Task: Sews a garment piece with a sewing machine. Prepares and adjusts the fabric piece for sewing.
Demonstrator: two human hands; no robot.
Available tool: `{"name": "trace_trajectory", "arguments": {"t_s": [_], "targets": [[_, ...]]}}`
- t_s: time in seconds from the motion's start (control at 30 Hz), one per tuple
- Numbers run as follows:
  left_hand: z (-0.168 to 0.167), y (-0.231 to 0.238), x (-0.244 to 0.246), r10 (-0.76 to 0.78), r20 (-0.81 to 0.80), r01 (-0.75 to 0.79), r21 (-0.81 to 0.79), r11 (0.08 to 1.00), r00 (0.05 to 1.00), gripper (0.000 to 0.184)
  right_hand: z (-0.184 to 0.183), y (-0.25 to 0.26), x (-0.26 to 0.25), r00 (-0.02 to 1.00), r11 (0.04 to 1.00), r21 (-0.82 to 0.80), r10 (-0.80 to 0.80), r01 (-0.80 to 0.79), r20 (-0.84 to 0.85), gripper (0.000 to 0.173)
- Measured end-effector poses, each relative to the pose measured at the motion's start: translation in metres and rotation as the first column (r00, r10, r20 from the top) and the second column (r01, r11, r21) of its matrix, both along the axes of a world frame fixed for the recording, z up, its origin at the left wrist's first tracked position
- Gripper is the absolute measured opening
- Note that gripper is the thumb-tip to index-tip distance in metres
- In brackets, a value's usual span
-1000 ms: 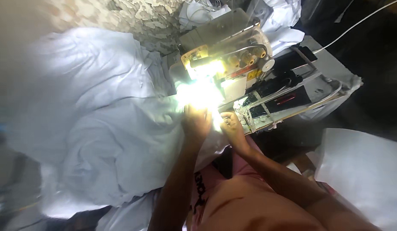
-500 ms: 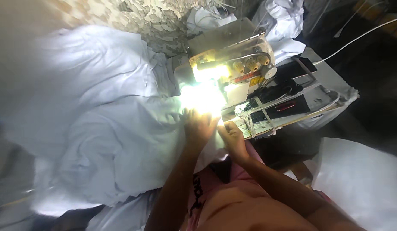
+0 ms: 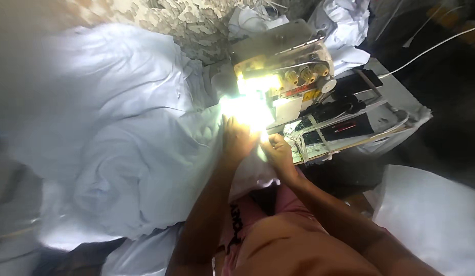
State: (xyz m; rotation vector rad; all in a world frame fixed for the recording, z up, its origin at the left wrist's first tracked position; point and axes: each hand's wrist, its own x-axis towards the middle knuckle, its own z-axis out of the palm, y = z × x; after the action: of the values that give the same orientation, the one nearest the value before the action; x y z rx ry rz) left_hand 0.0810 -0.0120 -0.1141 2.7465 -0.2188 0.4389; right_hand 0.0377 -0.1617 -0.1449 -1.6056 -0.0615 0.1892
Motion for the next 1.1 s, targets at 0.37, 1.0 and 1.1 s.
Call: {"name": "trace_trajectory", "arguments": {"t_s": [0.37,1.0,1.1], "targets": [[-0.076,-0.028,-0.132,-0.088,0.092,0.096,-0.082,0.992,0.992,0.039,-0.052,-0.054,-0.053,0.858,0.893,0.097,0.449,-0.440,-0.248,0.016],[-0.097,0.012,-0.224,-0.519,-0.690,-0.478,-0.724,0.498,0.504,0.017,-0.107,-0.084,-0.090,0.695,0.677,-0.386,0.710,-0.627,0.115,0.031],[-0.077,0.041,-0.238,-0.344,-0.719,-0.485,-0.673,0.558,0.603,0.027,-0.074,-0.065,-0.085,0.669,0.693,-0.375,0.711,-0.615,0.217,0.028]]}}
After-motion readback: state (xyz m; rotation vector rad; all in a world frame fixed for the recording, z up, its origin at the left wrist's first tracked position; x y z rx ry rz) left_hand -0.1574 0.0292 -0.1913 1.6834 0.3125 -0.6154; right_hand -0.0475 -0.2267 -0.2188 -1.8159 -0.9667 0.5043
